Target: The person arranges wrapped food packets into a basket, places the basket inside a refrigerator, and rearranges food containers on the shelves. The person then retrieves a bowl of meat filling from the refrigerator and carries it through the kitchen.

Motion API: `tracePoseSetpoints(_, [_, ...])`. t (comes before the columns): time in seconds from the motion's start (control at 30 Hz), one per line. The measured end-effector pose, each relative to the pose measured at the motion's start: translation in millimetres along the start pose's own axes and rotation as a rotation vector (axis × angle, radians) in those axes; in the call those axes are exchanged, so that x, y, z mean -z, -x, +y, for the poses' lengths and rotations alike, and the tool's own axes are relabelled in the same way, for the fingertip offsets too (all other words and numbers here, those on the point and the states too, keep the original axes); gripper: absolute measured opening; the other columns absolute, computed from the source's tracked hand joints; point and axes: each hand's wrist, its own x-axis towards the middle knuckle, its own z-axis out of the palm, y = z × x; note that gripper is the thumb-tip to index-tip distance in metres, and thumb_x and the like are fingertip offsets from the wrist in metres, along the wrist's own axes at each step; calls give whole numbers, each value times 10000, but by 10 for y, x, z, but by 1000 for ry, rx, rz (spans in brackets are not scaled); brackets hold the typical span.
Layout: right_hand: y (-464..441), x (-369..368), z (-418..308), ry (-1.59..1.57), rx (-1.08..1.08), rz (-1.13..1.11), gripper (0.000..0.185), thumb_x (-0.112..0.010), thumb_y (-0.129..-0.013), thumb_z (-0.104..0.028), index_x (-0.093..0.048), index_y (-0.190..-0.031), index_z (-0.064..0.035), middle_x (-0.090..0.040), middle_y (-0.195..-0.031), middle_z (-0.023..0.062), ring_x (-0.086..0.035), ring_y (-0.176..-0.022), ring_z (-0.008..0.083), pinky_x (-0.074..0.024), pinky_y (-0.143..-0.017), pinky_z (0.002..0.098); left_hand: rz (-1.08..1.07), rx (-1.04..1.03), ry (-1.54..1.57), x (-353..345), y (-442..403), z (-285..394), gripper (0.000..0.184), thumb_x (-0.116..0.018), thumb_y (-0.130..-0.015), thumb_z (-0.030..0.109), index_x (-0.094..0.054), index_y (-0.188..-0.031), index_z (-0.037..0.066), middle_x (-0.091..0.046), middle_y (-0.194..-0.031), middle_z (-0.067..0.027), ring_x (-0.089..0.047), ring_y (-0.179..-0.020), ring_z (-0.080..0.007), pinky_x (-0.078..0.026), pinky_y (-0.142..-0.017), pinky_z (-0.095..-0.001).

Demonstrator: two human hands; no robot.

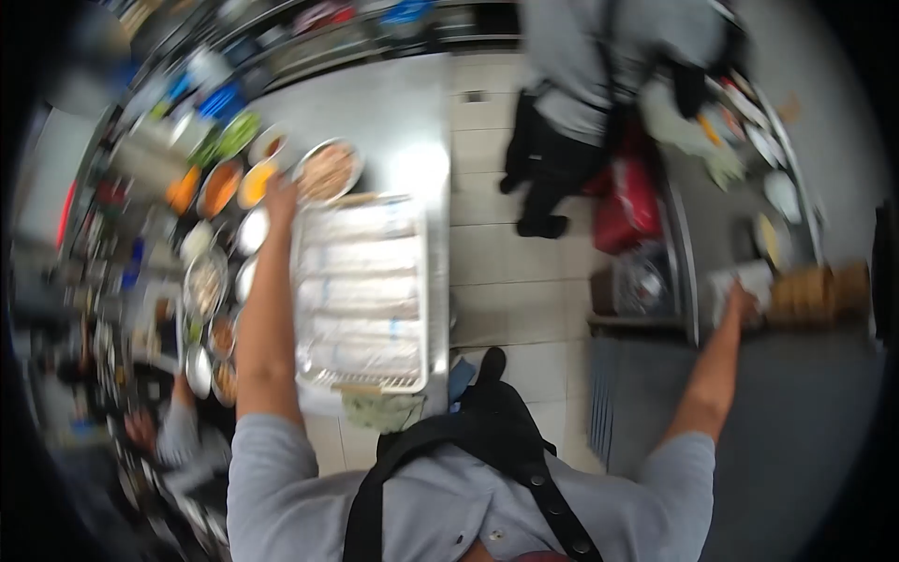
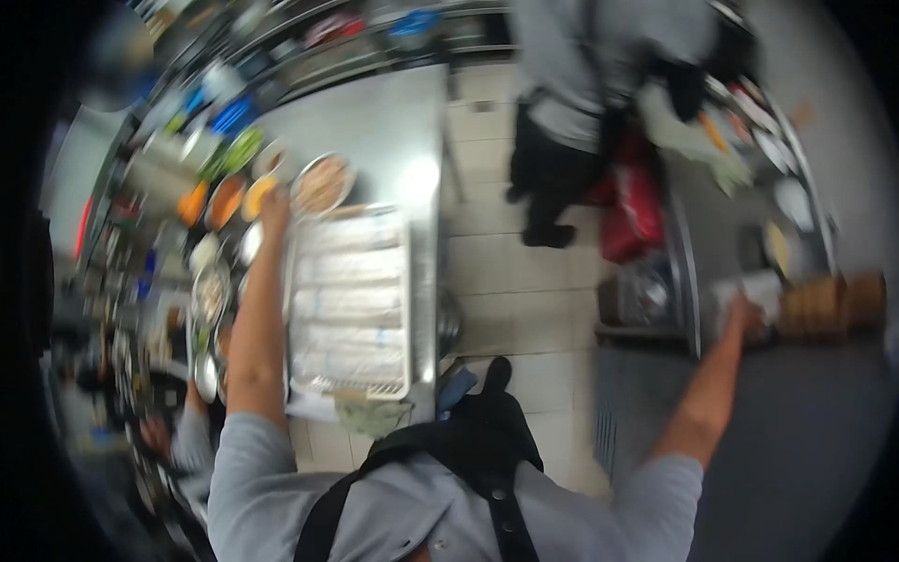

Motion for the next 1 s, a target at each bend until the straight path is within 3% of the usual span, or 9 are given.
tracePoseSetpoints(0.07, [510,733,-226,-25,-18,-96,996,-530,-774,-716,-388,-1365,73,-466,-1357,250,-416,-1284,408,-357,-1059,486,-26,-15,71,458,488,904,361,-693,-775,152,-631,-1112,38,-615,-1145,-163,-585,-1048,-277,-442,-939,-372])
tracePoseSetpoints(0.1, [150,387,-222,-33,-37,-104,996,-571,-763,-694,-357,-1392,49,-462,-1361,250,-396,-1298,400,-336,-1069,503,19,-160,86,541,674,958,278,-691,-795,142,-646,-1054,51,-617,-1100,-136,-585,-1009,-256,-457,-890,-352])
tracePoseSetpoints(0.17, [154,413,-304,-3,-33,-122,1019,-589,-732,-728,-425,-1317,90,-479,-1349,217,-429,-1267,397,-353,-1051,484,-66,31,226,817,1128,1331,218,-692,-805,112,-631,-1005,48,-608,-1054,-109,-574,-992,-227,-451,-842,-319])
tracePoseSetpoints(0.3, [153,541,-505,69,-56,-162,866,-674,-689,-617,-520,-1273,4,-507,-1334,177,-466,-1241,357,-379,-1022,461,-33,-92,49,1142,1996,1425,219,-683,-780,66,-599,-981,42,-603,-1051,-145,-578,-1023,-318,-446,-895,-372])
tracePoseSetpoints(0.37, [77,497,-562,-4,-127,-135,711,-718,-657,-475,-593,-1204,-37,-550,-1290,160,-516,-1194,329,-390,-1009,438,-81,79,113,1262,2419,1510,193,-685,-778,62,-613,-957,42,-604,-1063,-158,-583,-1029,-323,-442,-911,-370])
tracePoseSetpoints(0.47, [-69,471,-636,-82,-266,-185,671,-739,-644,-421,-611,-1189,-50,-580,-1262,142,-527,-1196,303,-403,-1011,395,-29,-126,13,1299,2937,1415,165,-656,-794,32,-614,-952,51,-598,-1081,-132,-596,-942,-246,-474,-657,-298])
tracePoseSetpoints(0.67, [-281,368,-770,-71,-61,-305,555,-711,-695,-372,-628,-1134,-44,-601,-1162,129,-555,-1096,287,-432,-941,386,-69,135,192,1235,3383,1504,123,-618,-827,30,-618,-947,58,-573,-1140,-70,-582,-947,-164,-436,-561,-235])
tracePoseSetpoints(0.87, [-43,449,-606,-946,-99,-507,537,-696,-723,-336,-603,-1160,-38,-594,-1124,121,-557,-1048,273,-441,-911,378,-86,230,212,1164,3443,1574,98,-627,-830,57,-625,-928,56,-604,-1085,-86,-606,-853,-177,-449,-541,-253])
tracePoseSetpoints(1.0, [1032,882,-329,-1304,30,-709,527,-686,-741,-312,-586,-1177,-33,-590,-1099,115,-558,-1016,264,-446,-890,373,-45,183,220,1117,3453,1519,102,-641,-827,78,-629,-925,57,-625,-1034,-82,-609,-786,-179,-460,-552,-267])
